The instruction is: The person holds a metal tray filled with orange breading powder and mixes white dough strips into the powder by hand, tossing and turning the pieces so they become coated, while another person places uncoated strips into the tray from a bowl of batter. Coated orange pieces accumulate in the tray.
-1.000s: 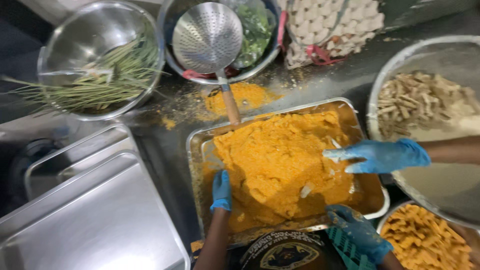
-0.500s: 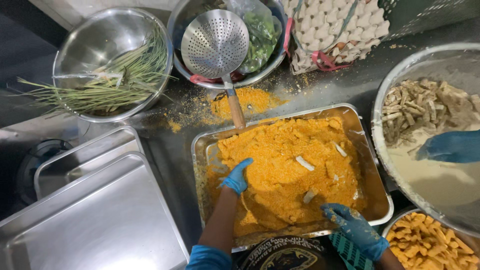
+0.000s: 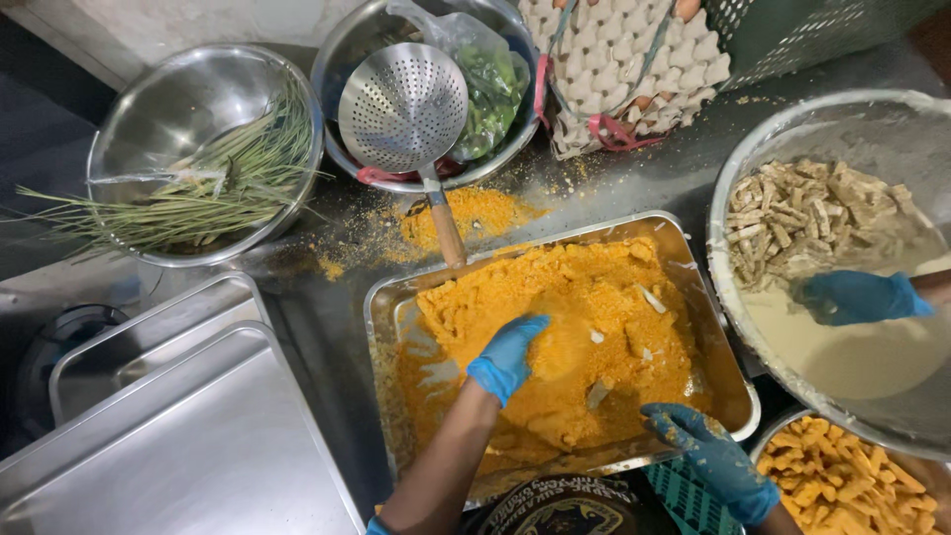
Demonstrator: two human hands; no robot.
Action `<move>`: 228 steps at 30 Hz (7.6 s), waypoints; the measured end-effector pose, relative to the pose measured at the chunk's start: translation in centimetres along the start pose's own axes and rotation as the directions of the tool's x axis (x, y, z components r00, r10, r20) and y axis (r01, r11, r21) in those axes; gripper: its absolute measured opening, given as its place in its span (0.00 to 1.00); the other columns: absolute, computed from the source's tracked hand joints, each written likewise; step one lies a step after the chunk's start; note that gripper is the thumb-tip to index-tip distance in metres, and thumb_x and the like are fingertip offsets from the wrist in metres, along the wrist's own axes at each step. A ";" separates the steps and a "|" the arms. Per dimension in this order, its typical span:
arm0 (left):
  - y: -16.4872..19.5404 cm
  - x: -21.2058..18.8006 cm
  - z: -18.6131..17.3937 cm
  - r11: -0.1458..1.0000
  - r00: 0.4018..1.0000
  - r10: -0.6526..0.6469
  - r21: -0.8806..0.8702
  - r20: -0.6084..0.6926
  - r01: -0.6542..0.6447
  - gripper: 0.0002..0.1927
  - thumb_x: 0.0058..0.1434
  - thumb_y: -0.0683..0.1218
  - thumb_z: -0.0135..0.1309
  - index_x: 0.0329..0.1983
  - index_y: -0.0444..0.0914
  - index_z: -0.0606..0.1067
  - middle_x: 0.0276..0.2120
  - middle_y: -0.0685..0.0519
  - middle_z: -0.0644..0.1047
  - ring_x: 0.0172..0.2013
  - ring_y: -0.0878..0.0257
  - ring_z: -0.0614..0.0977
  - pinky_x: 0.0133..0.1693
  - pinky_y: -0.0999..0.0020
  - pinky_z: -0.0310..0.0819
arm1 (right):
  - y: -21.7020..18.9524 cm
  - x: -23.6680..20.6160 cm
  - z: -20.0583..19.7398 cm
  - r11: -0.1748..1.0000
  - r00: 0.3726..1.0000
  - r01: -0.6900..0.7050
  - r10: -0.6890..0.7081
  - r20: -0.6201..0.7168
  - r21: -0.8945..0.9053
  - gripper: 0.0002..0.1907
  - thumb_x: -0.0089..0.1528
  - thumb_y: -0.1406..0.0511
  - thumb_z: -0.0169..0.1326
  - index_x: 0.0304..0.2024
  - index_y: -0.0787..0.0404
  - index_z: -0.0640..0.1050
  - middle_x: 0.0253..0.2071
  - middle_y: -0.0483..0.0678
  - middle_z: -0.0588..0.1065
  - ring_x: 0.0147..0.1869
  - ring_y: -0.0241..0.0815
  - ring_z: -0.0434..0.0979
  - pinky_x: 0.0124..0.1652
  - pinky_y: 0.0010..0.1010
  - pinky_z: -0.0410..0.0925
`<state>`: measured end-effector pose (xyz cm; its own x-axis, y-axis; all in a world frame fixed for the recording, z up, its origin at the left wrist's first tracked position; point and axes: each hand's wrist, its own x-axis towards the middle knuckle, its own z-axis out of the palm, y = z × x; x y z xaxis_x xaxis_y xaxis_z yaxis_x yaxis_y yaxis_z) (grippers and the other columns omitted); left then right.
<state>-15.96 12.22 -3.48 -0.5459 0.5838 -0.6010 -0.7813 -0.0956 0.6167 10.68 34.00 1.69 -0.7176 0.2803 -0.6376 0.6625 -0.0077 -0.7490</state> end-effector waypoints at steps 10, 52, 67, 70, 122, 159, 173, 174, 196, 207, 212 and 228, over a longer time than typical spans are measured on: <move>-1.4 -6.9 -13.9 0.627 0.777 0.465 0.777 -0.425 0.051 0.22 0.70 0.57 0.46 0.53 0.37 0.79 0.45 0.46 0.84 0.46 0.50 0.85 0.49 0.58 0.75 | -2.4 -0.1 5.1 0.942 0.980 0.086 -0.021 0.199 -0.325 0.24 0.64 0.53 0.54 0.60 0.54 0.78 0.55 0.49 0.79 0.58 0.41 0.79 0.55 0.33 0.71; -0.4 -1.5 -6.9 0.874 0.984 -0.141 -0.453 0.109 0.175 0.19 0.63 0.47 0.54 0.56 0.37 0.78 0.49 0.47 0.83 0.48 0.51 0.85 0.49 0.50 0.81 | -2.1 0.4 5.8 0.983 0.991 0.129 -0.124 -0.043 0.128 0.20 0.65 0.61 0.53 0.55 0.64 0.80 0.52 0.49 0.82 0.59 0.40 0.79 0.58 0.33 0.69; -5.0 -2.7 -0.3 0.901 0.916 -0.365 -0.186 0.169 0.393 0.18 0.68 0.48 0.55 0.57 0.34 0.74 0.46 0.48 0.81 0.44 0.54 0.82 0.50 0.56 0.77 | 1.2 -1.6 1.8 0.977 0.990 0.070 -0.044 -0.132 0.201 0.19 0.65 0.62 0.53 0.55 0.66 0.82 0.50 0.52 0.83 0.55 0.41 0.80 0.54 0.33 0.71; -3.3 -4.2 -2.5 0.898 0.905 -0.426 -0.114 0.012 0.425 0.23 0.72 0.54 0.53 0.68 0.46 0.69 0.51 0.64 0.75 0.50 0.68 0.71 0.56 0.44 0.70 | 1.4 -1.4 1.4 0.970 0.995 0.049 -0.026 -0.099 0.240 0.19 0.66 0.62 0.52 0.55 0.66 0.81 0.50 0.53 0.82 0.54 0.42 0.79 0.54 0.34 0.71; 0.8 -1.8 -2.3 0.921 0.987 -0.159 -0.365 -0.027 0.139 0.18 0.66 0.50 0.58 0.59 0.45 0.74 0.54 0.50 0.77 0.51 0.51 0.79 0.51 0.50 0.78 | 1.9 -2.2 -1.8 0.923 0.973 0.177 -0.112 -0.204 0.341 0.21 0.68 0.62 0.47 0.58 0.69 0.77 0.58 0.54 0.79 0.59 0.47 0.79 0.58 0.38 0.72; -6.4 -4.4 -6.2 0.894 0.956 -0.269 -0.338 0.121 0.294 0.15 0.62 0.48 0.57 0.50 0.40 0.78 0.45 0.45 0.83 0.43 0.49 0.85 0.43 0.51 0.81 | 2.6 -2.3 -2.9 0.917 0.985 0.105 -0.042 -0.168 0.385 0.23 0.67 0.61 0.47 0.60 0.69 0.75 0.61 0.56 0.77 0.61 0.50 0.78 0.60 0.41 0.69; -3.7 -1.1 5.9 0.907 0.912 -0.293 -0.220 0.285 0.360 0.17 0.66 0.45 0.51 0.57 0.38 0.74 0.53 0.44 0.78 0.48 0.48 0.84 0.52 0.51 0.81 | 1.5 -2.7 -2.9 0.912 0.982 0.138 -0.077 -0.171 0.385 0.21 0.68 0.61 0.48 0.58 0.68 0.77 0.57 0.56 0.79 0.60 0.48 0.78 0.60 0.40 0.69; -3.3 -2.1 4.8 0.932 0.932 -0.274 -0.174 0.237 0.318 0.17 0.67 0.45 0.52 0.58 0.39 0.74 0.54 0.44 0.78 0.48 0.50 0.83 0.52 0.53 0.81 | 1.4 -2.8 -3.0 0.913 0.984 0.117 -0.054 -0.170 0.391 0.21 0.67 0.61 0.48 0.58 0.68 0.77 0.57 0.55 0.79 0.60 0.48 0.78 0.60 0.39 0.69; -6.6 -8.6 -8.5 0.866 0.768 0.382 0.490 -0.515 -0.101 0.21 0.69 0.53 0.52 0.48 0.30 0.80 0.42 0.37 0.80 0.42 0.38 0.81 0.43 0.48 0.73 | 2.1 -1.0 -3.8 0.946 0.981 0.172 -0.140 -0.132 0.274 0.22 0.68 0.61 0.46 0.59 0.68 0.76 0.60 0.55 0.78 0.61 0.50 0.79 0.59 0.41 0.69; -8.6 -3.1 -3.9 0.912 0.953 -0.204 -0.397 -0.226 0.101 0.15 0.56 0.45 0.58 0.47 0.39 0.79 0.44 0.48 0.81 0.47 0.48 0.80 0.54 0.49 0.73 | 2.3 -1.7 -3.9 0.942 0.987 0.104 -0.058 -0.149 0.318 0.22 0.67 0.61 0.47 0.60 0.66 0.76 0.60 0.53 0.78 0.62 0.47 0.77 0.60 0.39 0.68; -8.4 -3.0 -2.4 0.807 0.959 -0.282 -0.534 0.023 0.250 0.21 0.52 0.45 0.57 0.51 0.43 0.77 0.50 0.47 0.80 0.52 0.45 0.79 0.57 0.41 0.72 | 1.8 -1.7 -3.4 0.970 0.988 0.046 -0.009 -0.151 0.239 0.22 0.68 0.60 0.47 0.59 0.65 0.78 0.58 0.53 0.79 0.59 0.48 0.78 0.56 0.41 0.70; -5.8 -2.4 1.7 0.876 0.969 -0.197 -0.417 0.150 0.242 0.26 0.69 0.52 0.47 0.68 0.38 0.67 0.58 0.46 0.77 0.56 0.50 0.80 0.59 0.47 0.74 | 1.1 -2.1 -3.8 0.955 0.988 0.096 -0.057 -0.146 0.279 0.24 0.68 0.58 0.47 0.60 0.67 0.77 0.59 0.56 0.79 0.61 0.50 0.79 0.58 0.40 0.71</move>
<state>-9.59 12.75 -4.71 -0.3297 0.7056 -0.6272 -0.9430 -0.2781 0.1829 13.75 37.09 2.88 -0.7149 0.4174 -0.5610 0.5040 -0.2486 -0.8272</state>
